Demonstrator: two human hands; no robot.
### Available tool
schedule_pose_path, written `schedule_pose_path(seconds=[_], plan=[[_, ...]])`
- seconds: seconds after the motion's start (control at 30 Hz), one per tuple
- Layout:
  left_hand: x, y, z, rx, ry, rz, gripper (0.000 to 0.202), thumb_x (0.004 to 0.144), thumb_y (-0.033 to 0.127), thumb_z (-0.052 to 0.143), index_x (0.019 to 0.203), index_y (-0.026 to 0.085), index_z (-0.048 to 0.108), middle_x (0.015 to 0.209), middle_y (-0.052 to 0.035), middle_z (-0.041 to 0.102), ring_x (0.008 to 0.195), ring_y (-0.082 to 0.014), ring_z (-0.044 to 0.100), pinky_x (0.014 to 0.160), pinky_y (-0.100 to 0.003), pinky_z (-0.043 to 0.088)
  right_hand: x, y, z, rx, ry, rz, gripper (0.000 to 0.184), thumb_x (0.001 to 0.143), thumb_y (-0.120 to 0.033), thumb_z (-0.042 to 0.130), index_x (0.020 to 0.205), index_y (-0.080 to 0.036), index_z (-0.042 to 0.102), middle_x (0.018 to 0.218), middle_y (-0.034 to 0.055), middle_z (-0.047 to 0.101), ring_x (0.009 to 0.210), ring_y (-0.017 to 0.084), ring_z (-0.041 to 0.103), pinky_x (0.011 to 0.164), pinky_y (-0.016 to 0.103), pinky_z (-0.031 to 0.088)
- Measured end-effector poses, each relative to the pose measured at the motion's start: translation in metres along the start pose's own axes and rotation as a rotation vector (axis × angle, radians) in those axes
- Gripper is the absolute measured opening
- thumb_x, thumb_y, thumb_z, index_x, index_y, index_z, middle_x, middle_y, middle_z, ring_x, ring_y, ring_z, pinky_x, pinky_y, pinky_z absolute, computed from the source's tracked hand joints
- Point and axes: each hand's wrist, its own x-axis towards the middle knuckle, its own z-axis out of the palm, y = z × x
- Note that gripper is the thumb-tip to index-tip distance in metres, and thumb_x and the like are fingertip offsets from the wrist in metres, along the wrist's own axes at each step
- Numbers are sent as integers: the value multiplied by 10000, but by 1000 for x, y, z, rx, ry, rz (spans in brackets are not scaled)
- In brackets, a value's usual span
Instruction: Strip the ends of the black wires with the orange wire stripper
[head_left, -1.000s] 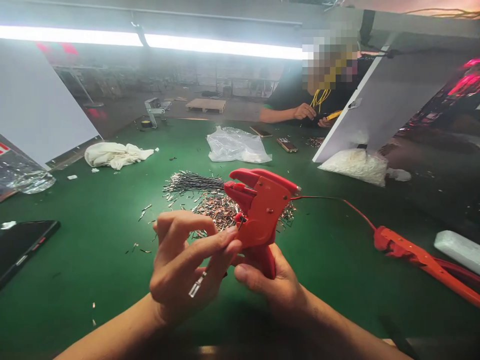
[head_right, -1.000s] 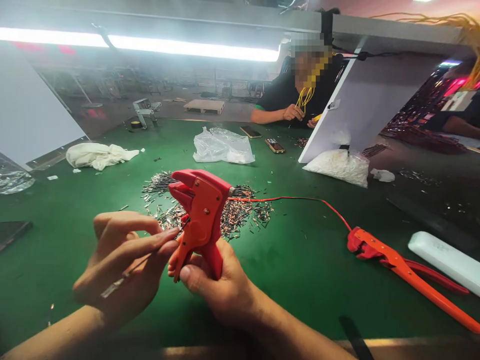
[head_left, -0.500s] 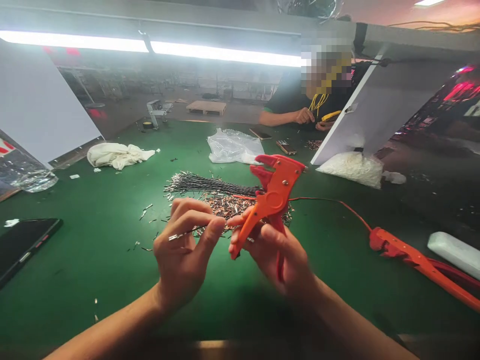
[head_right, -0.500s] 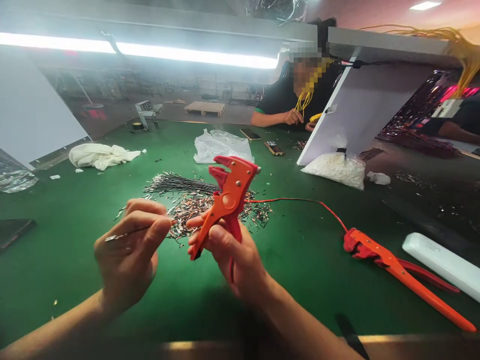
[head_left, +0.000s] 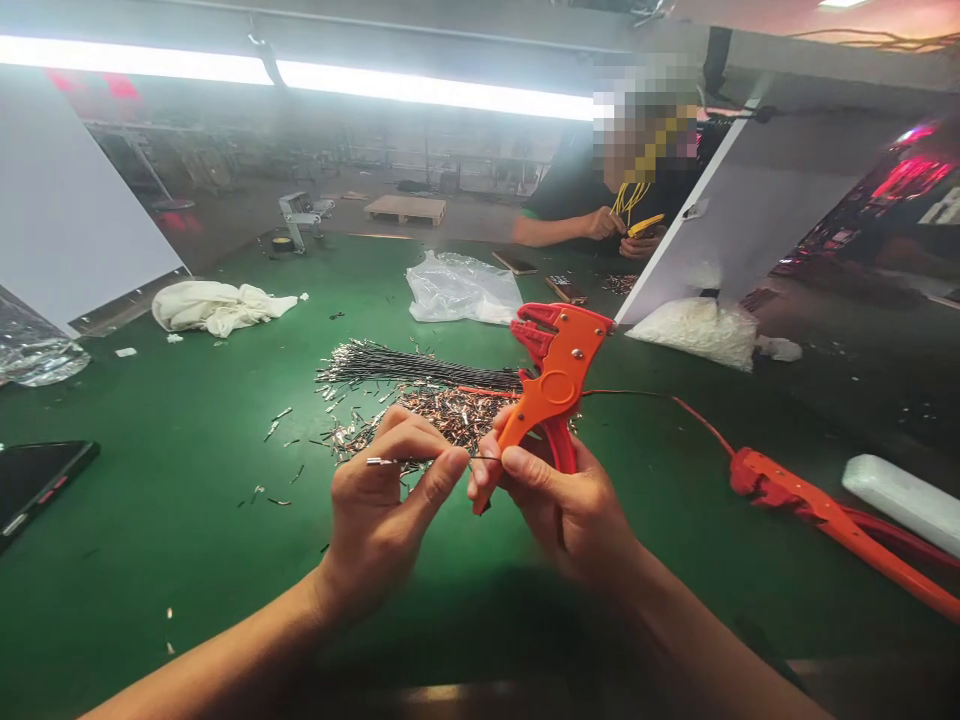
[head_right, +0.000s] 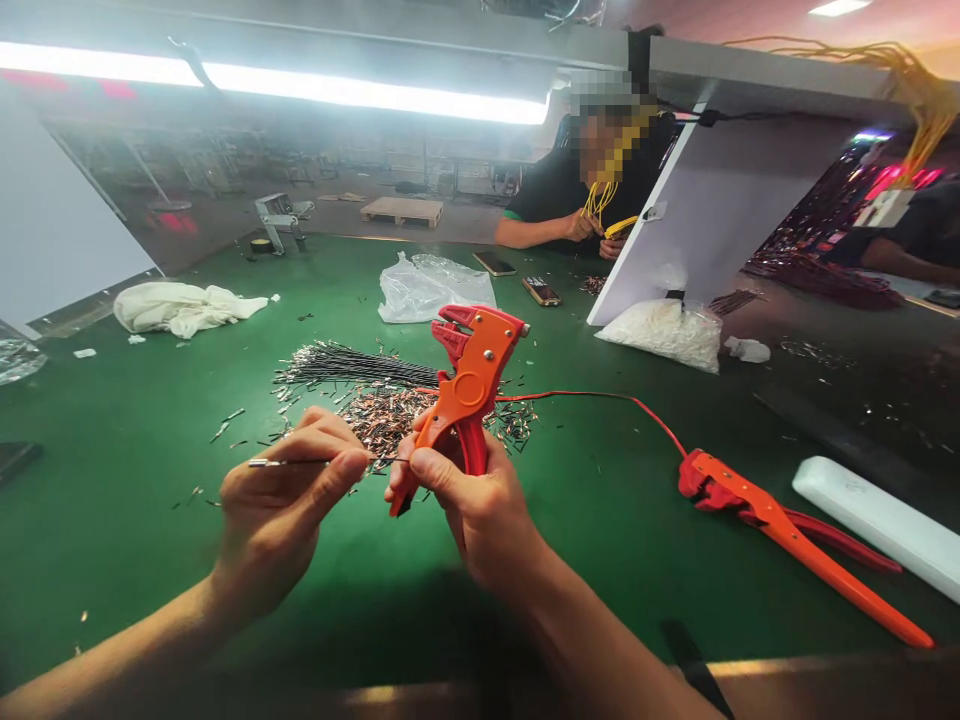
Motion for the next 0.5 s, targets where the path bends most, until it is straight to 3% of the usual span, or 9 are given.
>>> schedule_pose_path(seconds=[0.17, 0.2, 0.23, 0.3, 0.33, 0.4, 0.5], plan=[[2, -5, -2, 54, 16, -15, 134, 897, 203, 608, 765, 218, 610, 678, 9, 576, 689, -141, 515, 615, -314, 440, 1, 3, 0, -46, 7, -61, 114, 824, -187, 652, 918, -205, 590, 814, 11, 602, 733, 194, 607, 684, 370, 520], [3, -6, -5, 112, 94, 22, 72, 879, 258, 646, 824, 229, 611, 737, -1, 588, 724, -151, 527, 632, -322, 444, 1, 3, 0, -57, 39, -74, 124, 820, -186, 658, 922, -208, 589, 814, 8, 603, 733, 191, 606, 692, 369, 521], [5, -7, -8, 200, 193, 89, 134, 841, 322, 697, 899, 240, 607, 809, -16, 602, 769, -166, 540, 659, -336, 450, 2, 3, 0, -71, 72, -81, 136, 813, -185, 665, 922, -210, 588, 810, 3, 603, 729, 188, 605, 695, 367, 521], [8, -7, -15, 462, 364, 343, 428, 708, 431, 807, 1036, 260, 591, 940, -44, 625, 874, -207, 551, 751, -376, 446, 2, 3, -1, -99, 122, -85, 154, 792, -181, 679, 911, -213, 588, 789, -7, 600, 708, 177, 599, 677, 345, 515], [10, -6, -18, 616, 343, 497, 480, 680, 447, 823, 1060, 262, 597, 977, -51, 645, 905, -220, 557, 789, -386, 429, 2, 2, 0, -116, 134, -82, 150, 783, -181, 683, 899, -213, 592, 778, -10, 601, 700, 171, 594, 668, 331, 510], [12, -5, -20, 856, 164, 762, 367, 741, 423, 782, 1037, 269, 630, 996, -29, 690, 946, -214, 564, 811, -370, 377, 1, -1, 0, -178, 141, -64, 123, 772, -185, 684, 866, -210, 608, 773, -6, 615, 709, 168, 589, 673, 318, 506], [16, -7, -17, 953, -58, 886, 139, 863, 280, 660, 999, 252, 660, 881, 21, 725, 897, -168, 601, 777, -346, 328, 0, -5, 1, -280, 135, -35, 81, 775, -198, 674, 830, -211, 616, 760, 4, 624, 719, 182, 586, 683, 334, 513]])
